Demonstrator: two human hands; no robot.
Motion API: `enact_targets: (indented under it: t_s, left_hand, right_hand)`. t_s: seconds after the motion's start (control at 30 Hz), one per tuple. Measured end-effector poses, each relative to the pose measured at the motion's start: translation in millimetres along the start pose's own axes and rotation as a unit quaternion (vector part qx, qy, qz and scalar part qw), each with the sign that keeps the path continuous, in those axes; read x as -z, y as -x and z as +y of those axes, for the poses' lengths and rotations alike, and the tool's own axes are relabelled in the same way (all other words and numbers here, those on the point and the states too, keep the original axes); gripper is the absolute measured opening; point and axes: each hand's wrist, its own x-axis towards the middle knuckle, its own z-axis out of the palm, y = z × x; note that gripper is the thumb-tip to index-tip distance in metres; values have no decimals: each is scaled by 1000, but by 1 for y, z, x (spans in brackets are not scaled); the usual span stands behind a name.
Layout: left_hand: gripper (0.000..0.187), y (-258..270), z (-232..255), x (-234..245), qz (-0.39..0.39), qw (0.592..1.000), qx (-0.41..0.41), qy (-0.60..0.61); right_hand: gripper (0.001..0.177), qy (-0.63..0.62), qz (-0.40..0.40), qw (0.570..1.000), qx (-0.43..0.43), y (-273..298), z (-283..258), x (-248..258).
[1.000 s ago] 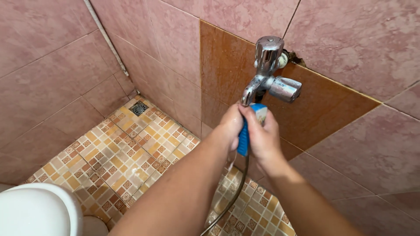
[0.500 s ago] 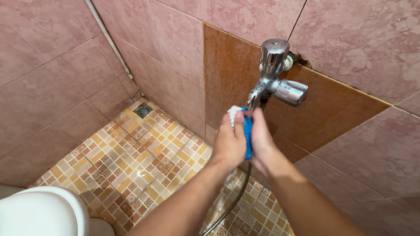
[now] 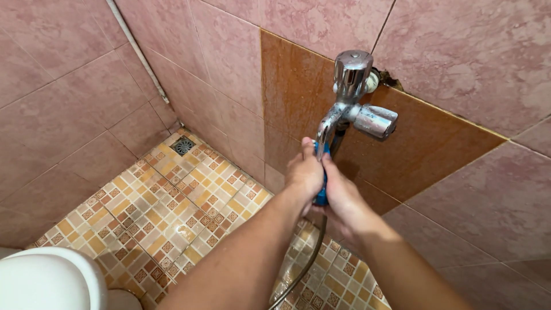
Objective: The recorder cleans a handheld shower head using a brush and water.
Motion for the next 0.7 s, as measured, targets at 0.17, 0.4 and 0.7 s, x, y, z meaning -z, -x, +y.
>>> enact_targets:
  t_s: [0.17,0.4,0.7]
  left_hand:
    - [62,-18,-24,-21,22,994,-13,108]
    - [78,22,-30,-17,-2,972,-220,-79]
    - [88,-30,-6,0,-144,893,110,411]
  right_hand:
    - [55,72,39,996,30,-16,-5,11]
    - [39,-108,-58,992,0,-7,-14,8]
    - [46,50,-10,997,64,-21,-6,-4]
